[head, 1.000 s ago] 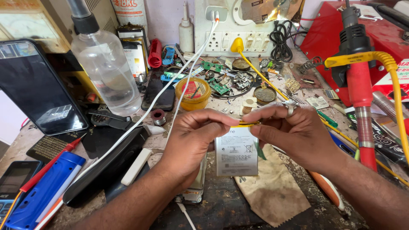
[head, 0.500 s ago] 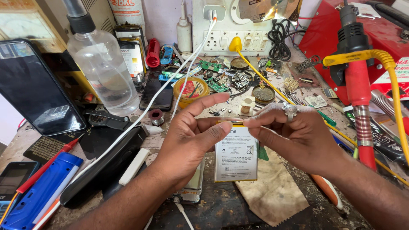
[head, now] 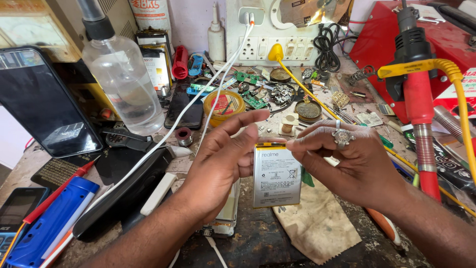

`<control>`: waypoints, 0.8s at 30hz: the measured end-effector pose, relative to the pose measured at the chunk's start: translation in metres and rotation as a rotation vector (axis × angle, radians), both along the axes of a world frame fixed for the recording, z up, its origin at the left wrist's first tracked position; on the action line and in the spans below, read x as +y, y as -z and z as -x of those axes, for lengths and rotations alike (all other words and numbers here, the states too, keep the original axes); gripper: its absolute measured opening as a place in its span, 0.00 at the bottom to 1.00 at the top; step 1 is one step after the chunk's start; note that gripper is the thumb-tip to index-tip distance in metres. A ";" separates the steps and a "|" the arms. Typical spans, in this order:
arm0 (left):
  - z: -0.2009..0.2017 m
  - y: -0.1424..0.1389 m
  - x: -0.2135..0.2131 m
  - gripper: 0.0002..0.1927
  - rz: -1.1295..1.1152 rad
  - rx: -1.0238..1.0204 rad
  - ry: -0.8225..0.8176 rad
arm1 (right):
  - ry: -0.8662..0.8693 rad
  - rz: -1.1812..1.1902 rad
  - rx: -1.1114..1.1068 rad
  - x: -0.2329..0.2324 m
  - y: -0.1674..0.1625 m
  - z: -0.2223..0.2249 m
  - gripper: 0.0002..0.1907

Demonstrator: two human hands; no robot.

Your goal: The person removes a smartphone battery from its packaging and inserts it into a disassembled smartphone. They then press the power button to turn the device on and swipe the screen to unlock it, confirming the phone is operational.

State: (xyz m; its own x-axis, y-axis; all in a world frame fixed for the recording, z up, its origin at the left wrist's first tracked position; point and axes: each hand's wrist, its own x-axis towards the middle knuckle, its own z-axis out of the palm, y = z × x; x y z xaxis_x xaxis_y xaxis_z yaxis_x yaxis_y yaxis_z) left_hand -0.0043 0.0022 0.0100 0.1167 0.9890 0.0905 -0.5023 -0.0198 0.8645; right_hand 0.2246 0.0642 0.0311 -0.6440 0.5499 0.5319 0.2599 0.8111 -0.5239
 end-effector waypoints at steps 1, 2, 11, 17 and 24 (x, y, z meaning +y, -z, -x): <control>-0.001 0.001 0.000 0.24 -0.040 0.037 -0.006 | -0.004 -0.038 -0.005 0.000 -0.001 0.001 0.08; -0.002 0.002 0.000 0.23 -0.079 0.074 -0.013 | -0.008 -0.076 -0.011 0.000 -0.002 0.002 0.08; -0.005 0.010 0.001 0.22 -0.157 0.157 -0.053 | 0.174 0.212 -0.038 -0.002 0.004 0.005 0.10; -0.006 0.008 0.001 0.24 -0.137 0.188 -0.081 | 0.159 0.480 0.157 0.002 0.003 0.012 0.28; -0.006 0.006 -0.001 0.20 0.016 0.195 -0.083 | 0.161 0.557 0.296 0.003 -0.001 0.012 0.33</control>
